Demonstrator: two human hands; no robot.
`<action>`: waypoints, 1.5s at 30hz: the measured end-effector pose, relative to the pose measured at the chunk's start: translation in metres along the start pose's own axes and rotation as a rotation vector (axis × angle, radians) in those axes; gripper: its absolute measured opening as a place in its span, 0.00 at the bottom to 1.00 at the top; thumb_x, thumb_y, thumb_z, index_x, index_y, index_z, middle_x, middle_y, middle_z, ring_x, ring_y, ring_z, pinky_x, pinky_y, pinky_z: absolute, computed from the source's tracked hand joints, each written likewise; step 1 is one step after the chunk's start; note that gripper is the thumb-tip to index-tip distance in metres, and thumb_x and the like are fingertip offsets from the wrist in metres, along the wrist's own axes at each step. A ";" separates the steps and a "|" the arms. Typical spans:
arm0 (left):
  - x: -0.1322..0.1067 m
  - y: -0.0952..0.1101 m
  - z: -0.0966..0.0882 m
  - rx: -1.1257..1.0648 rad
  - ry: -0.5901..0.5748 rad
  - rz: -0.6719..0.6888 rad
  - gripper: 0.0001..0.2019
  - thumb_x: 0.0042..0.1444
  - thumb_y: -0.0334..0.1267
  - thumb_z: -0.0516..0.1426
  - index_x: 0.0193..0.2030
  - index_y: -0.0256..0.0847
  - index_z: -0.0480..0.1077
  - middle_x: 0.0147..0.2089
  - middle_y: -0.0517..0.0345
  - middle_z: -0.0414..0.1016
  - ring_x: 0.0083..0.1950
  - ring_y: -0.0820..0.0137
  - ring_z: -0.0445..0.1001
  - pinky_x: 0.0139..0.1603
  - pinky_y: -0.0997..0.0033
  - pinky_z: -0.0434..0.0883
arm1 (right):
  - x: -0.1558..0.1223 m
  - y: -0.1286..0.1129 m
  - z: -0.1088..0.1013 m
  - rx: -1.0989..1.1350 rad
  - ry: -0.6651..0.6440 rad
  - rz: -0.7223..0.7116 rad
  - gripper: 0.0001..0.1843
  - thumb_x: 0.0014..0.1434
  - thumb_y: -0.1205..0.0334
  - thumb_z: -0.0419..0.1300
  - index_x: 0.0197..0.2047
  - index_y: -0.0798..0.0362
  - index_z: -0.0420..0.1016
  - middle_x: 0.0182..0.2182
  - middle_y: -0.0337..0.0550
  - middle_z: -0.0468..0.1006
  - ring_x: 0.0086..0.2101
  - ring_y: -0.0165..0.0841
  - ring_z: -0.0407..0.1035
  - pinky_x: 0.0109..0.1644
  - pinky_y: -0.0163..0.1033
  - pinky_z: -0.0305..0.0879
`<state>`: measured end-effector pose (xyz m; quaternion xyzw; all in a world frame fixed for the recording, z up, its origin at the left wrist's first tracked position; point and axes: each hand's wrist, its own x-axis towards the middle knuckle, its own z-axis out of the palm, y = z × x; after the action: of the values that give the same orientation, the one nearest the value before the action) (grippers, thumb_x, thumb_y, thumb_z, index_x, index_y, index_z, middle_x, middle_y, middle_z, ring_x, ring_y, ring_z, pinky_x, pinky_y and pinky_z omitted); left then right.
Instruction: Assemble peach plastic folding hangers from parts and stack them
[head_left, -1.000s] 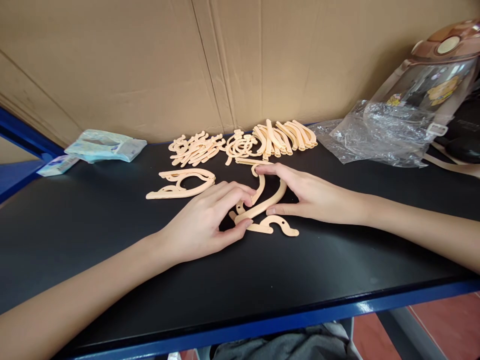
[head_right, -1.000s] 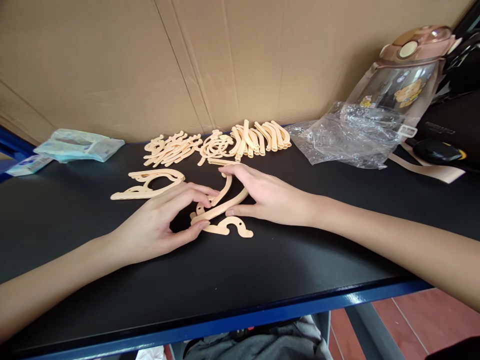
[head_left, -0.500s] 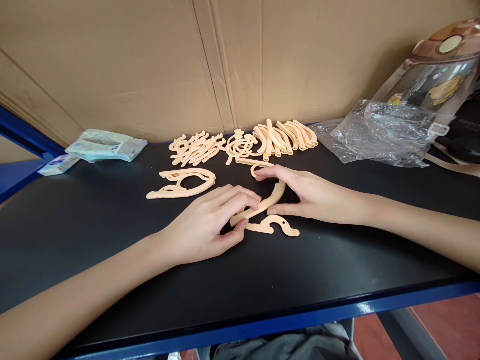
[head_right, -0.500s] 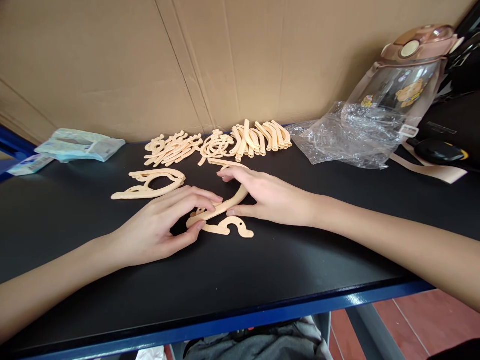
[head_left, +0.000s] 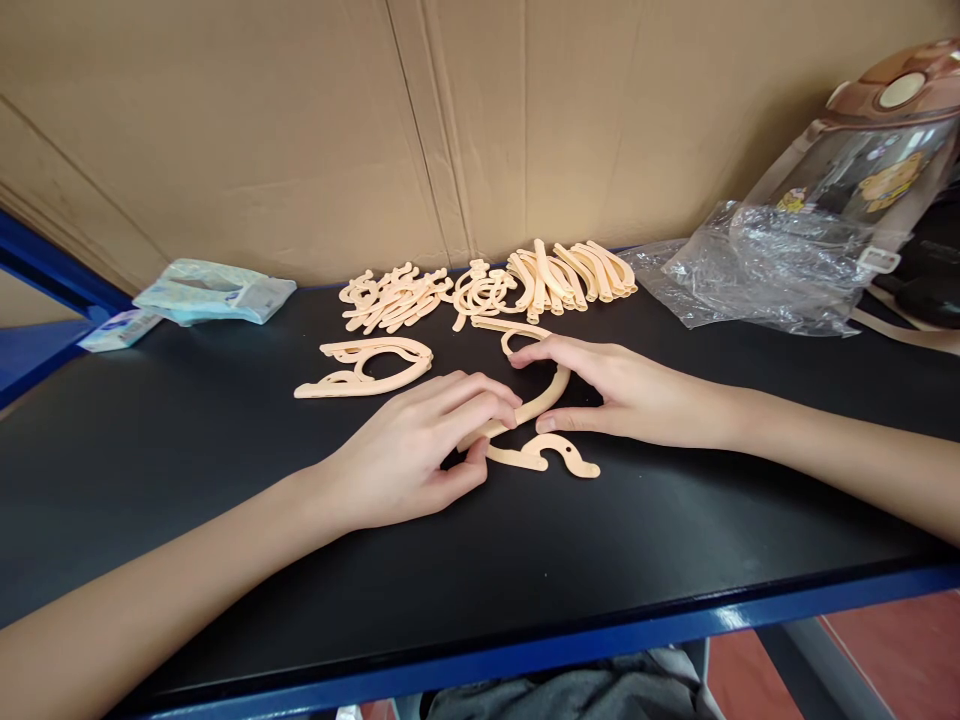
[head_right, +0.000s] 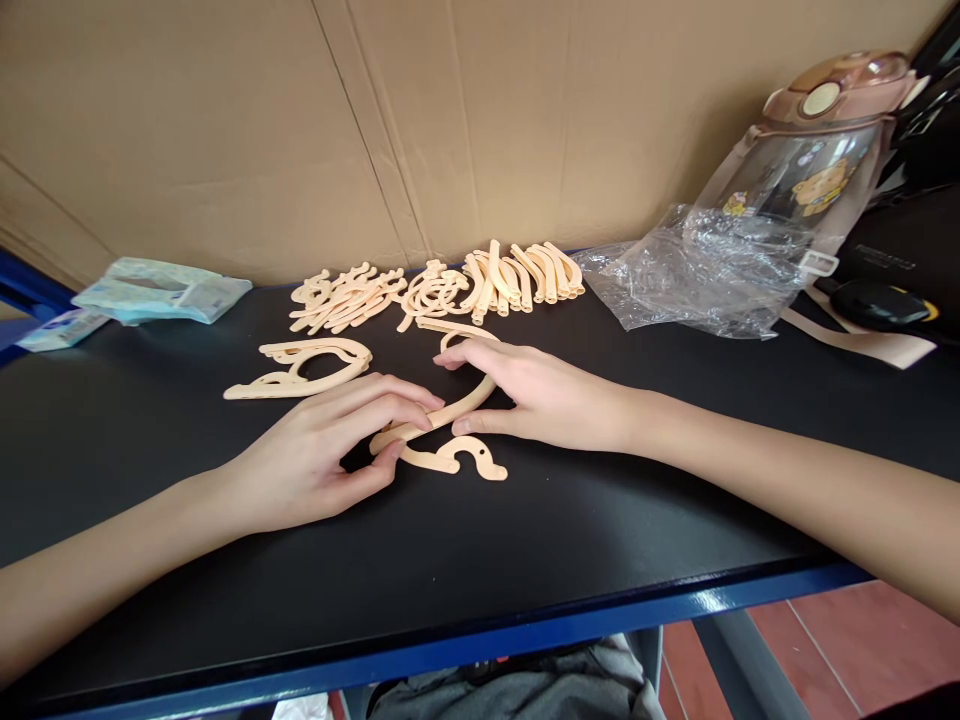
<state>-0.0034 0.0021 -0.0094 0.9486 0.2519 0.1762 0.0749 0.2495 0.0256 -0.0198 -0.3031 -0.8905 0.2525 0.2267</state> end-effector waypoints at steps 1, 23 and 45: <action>0.000 0.000 0.000 0.007 0.006 -0.005 0.15 0.57 0.24 0.51 0.48 0.43 0.66 0.52 0.57 0.74 0.46 0.70 0.72 0.45 0.71 0.68 | 0.000 -0.001 0.000 0.025 0.010 0.008 0.26 0.63 0.48 0.59 0.61 0.48 0.64 0.58 0.46 0.72 0.47 0.37 0.75 0.54 0.45 0.71; 0.002 0.000 0.000 0.020 -0.002 -0.057 0.09 0.67 0.29 0.49 0.47 0.41 0.69 0.55 0.55 0.74 0.51 0.68 0.72 0.51 0.67 0.68 | 0.004 0.004 -0.004 -0.167 0.154 0.040 0.13 0.65 0.55 0.56 0.49 0.52 0.74 0.50 0.49 0.76 0.50 0.42 0.70 0.55 0.49 0.65; 0.004 0.001 -0.005 0.118 0.063 -0.121 0.08 0.67 0.35 0.51 0.45 0.39 0.71 0.34 0.59 0.72 0.36 0.69 0.70 0.37 0.71 0.65 | 0.004 0.001 -0.004 -0.198 0.150 0.006 0.12 0.66 0.56 0.55 0.47 0.52 0.75 0.44 0.47 0.78 0.46 0.40 0.72 0.52 0.45 0.66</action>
<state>-0.0015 0.0033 -0.0038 0.9284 0.3209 0.1860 0.0213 0.2491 0.0302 -0.0156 -0.3449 -0.8906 0.1407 0.2608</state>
